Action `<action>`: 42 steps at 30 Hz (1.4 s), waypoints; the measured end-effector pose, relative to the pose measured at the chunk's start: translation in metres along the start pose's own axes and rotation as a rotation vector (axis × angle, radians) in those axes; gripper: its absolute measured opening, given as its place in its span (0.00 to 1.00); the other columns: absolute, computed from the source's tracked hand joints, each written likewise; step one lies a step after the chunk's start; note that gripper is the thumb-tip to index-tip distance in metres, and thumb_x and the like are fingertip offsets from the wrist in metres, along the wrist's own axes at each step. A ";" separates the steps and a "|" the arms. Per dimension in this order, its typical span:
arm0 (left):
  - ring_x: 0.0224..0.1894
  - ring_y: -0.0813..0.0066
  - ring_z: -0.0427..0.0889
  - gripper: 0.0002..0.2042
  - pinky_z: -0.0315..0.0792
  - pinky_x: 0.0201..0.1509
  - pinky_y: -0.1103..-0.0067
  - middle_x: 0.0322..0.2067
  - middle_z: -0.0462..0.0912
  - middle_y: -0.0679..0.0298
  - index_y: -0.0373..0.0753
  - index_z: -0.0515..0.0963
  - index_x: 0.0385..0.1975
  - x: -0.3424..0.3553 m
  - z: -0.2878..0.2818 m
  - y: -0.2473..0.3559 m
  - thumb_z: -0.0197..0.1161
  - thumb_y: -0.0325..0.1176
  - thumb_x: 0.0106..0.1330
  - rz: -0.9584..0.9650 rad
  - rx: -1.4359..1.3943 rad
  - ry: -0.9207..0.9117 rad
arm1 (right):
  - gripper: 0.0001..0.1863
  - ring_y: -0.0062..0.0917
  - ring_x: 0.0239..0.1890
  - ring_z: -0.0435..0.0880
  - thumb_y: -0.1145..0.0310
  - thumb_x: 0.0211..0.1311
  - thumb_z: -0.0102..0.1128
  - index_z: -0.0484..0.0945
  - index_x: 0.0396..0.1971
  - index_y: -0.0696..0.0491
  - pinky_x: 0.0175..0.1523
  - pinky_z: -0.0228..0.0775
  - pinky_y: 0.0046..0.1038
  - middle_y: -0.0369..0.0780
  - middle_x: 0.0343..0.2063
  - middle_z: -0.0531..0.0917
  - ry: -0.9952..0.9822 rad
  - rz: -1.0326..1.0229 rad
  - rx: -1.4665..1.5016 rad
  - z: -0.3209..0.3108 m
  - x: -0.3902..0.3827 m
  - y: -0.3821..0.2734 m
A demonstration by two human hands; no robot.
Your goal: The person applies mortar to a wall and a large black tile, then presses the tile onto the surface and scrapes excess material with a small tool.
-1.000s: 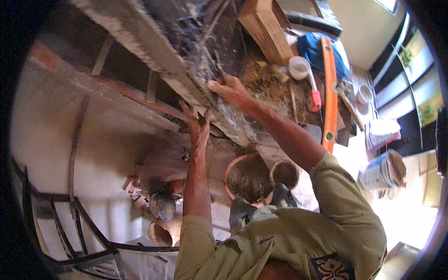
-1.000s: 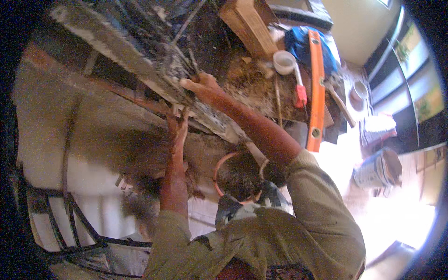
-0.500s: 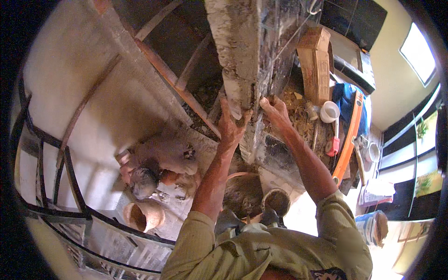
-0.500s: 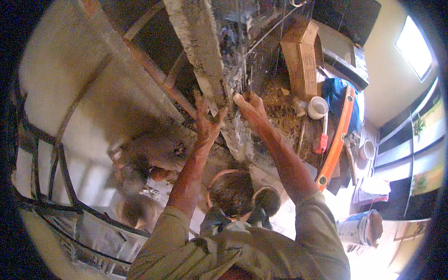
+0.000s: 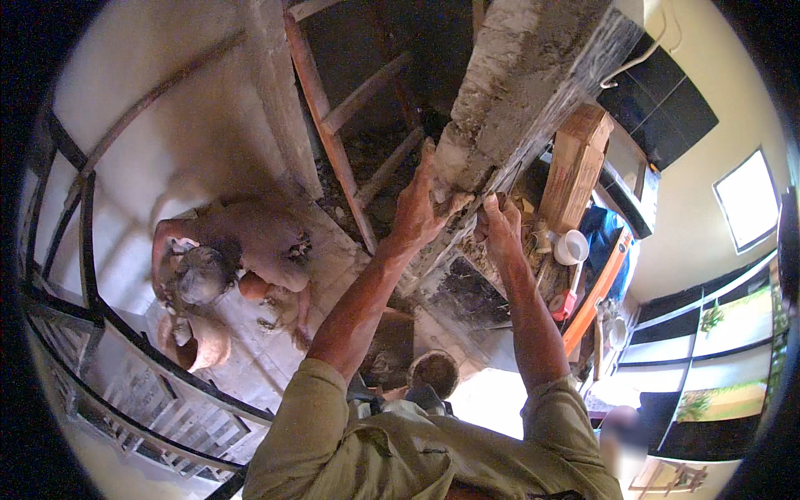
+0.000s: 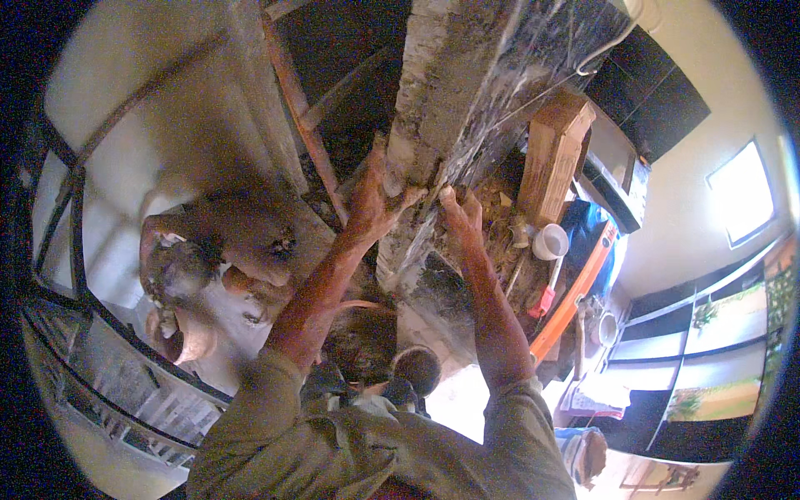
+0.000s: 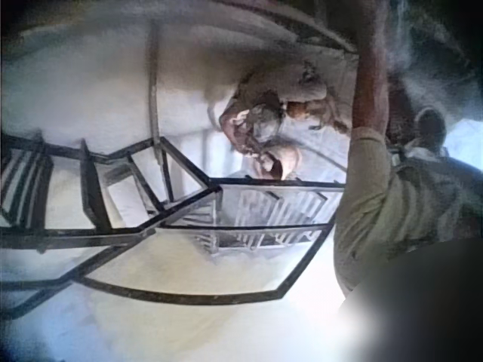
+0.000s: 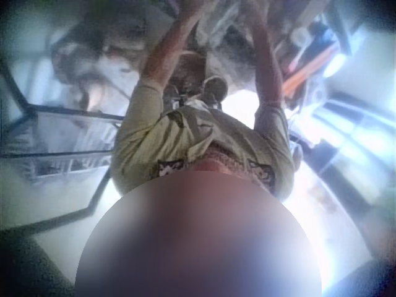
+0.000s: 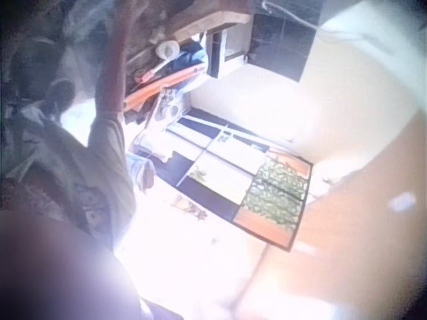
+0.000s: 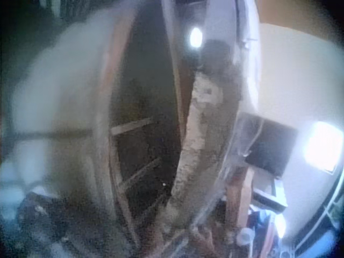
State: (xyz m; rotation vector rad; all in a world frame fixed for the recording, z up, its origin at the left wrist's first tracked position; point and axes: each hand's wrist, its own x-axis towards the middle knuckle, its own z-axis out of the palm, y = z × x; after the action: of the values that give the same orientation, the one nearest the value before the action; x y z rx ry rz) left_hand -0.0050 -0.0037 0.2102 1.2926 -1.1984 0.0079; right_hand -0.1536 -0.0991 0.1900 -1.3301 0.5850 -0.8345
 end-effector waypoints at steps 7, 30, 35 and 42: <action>0.52 0.48 0.76 0.46 0.73 0.53 0.67 0.53 0.71 0.42 0.34 0.44 0.68 -0.005 0.002 0.011 0.70 0.37 0.56 0.020 0.050 0.023 | 0.20 0.12 0.16 0.58 0.48 0.60 0.61 0.64 0.32 0.47 0.20 0.51 0.20 0.26 0.17 0.60 -0.005 0.050 0.031 0.000 -0.005 -0.004; 0.63 0.48 0.65 0.51 0.61 0.64 0.68 0.60 0.62 0.38 0.32 0.41 0.68 0.024 -0.008 0.040 0.72 0.40 0.53 -0.045 -0.104 -0.013 | 0.23 0.16 0.29 0.73 0.47 0.60 0.60 0.76 0.36 0.55 0.33 0.67 0.23 0.31 0.29 0.77 0.016 0.016 -0.087 -0.023 0.009 0.016; 0.60 0.47 0.69 0.50 0.66 0.60 0.67 0.59 0.64 0.38 0.34 0.42 0.68 0.019 -0.009 0.044 0.72 0.41 0.53 -0.090 -0.034 0.033 | 0.24 0.16 0.31 0.73 0.45 0.60 0.60 0.75 0.37 0.53 0.35 0.68 0.25 0.31 0.30 0.76 -0.017 0.089 -0.050 -0.015 -0.001 0.009; 0.51 0.47 0.77 0.49 0.71 0.54 0.67 0.51 0.73 0.39 0.33 0.44 0.68 0.032 -0.020 0.039 0.72 0.42 0.53 -0.088 -0.005 0.000 | 0.16 0.12 0.15 0.58 0.50 0.64 0.56 0.64 0.28 0.44 0.19 0.50 0.19 0.25 0.16 0.60 0.021 0.034 -0.063 -0.001 0.004 0.004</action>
State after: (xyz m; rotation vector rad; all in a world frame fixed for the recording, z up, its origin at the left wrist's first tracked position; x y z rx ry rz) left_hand -0.0007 0.0053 0.2635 1.3398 -1.1399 -0.0591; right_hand -0.1509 -0.1030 0.1862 -1.3666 0.6530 -0.8092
